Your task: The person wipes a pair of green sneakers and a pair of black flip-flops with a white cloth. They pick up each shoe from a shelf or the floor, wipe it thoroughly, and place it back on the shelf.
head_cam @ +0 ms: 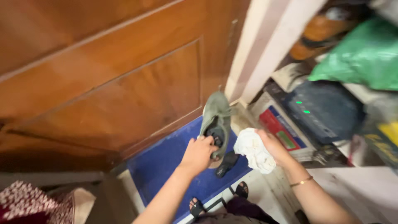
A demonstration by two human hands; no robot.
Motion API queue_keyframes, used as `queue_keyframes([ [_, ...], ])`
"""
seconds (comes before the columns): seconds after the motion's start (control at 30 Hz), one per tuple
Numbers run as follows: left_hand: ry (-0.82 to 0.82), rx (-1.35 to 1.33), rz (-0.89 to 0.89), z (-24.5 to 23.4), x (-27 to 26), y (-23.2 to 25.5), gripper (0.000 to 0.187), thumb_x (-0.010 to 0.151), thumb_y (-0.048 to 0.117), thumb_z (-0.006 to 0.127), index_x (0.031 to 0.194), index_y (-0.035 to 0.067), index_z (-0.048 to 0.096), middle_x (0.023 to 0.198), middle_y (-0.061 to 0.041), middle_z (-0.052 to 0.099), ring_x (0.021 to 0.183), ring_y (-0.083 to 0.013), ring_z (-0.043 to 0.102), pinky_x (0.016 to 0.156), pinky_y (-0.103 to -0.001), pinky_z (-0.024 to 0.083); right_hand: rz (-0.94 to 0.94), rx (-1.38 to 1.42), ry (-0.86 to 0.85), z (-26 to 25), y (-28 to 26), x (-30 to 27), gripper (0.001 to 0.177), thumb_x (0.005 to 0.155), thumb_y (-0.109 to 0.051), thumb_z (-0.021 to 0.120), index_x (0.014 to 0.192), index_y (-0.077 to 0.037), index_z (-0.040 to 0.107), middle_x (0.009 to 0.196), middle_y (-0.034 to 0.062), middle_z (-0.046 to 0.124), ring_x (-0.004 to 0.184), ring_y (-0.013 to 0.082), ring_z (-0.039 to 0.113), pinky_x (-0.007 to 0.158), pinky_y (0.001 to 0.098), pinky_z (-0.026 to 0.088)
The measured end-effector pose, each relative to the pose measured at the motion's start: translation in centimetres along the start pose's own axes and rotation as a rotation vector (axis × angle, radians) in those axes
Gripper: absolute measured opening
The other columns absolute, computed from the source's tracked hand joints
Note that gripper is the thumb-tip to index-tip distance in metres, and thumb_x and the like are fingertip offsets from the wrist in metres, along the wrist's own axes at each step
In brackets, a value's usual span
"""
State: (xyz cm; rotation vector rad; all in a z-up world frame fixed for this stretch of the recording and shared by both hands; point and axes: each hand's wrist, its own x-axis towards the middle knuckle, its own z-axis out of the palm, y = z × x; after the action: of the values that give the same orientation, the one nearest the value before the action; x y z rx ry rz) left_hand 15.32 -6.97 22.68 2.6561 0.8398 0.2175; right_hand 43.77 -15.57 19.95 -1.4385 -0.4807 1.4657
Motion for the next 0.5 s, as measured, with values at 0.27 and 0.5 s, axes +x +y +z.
queue_keyframes([
  [0.27,0.237,0.039,0.523,-9.5,7.5,12.1,0.018,0.089,0.021,0.062,0.096,0.022,0.080,0.103,-0.001,0.058,0.105,-0.0240,0.055,0.090,-0.044,0.041,0.039,0.285,0.020,-3.0,-6.3,-6.3,0.060,0.095,-0.058,0.052,0.131,-0.012,0.063,0.118,0.0059,0.075,0.098,0.0192,0.073,0.088,0.0380,0.058],
  [0.5,0.201,0.149,0.745,-8.4,10.1,17.0,0.019,0.086,0.022,0.061,0.092,0.022,0.079,0.108,-0.001,0.059,0.113,-0.0229,0.053,0.099,-0.046,0.040,0.065,0.254,0.049,-10.7,-3.8,-7.1,0.053,0.094,-0.046,0.062,0.130,-0.007,0.060,0.110,0.0143,0.074,0.093,0.0268,0.071,0.082,0.0450,0.060],
])
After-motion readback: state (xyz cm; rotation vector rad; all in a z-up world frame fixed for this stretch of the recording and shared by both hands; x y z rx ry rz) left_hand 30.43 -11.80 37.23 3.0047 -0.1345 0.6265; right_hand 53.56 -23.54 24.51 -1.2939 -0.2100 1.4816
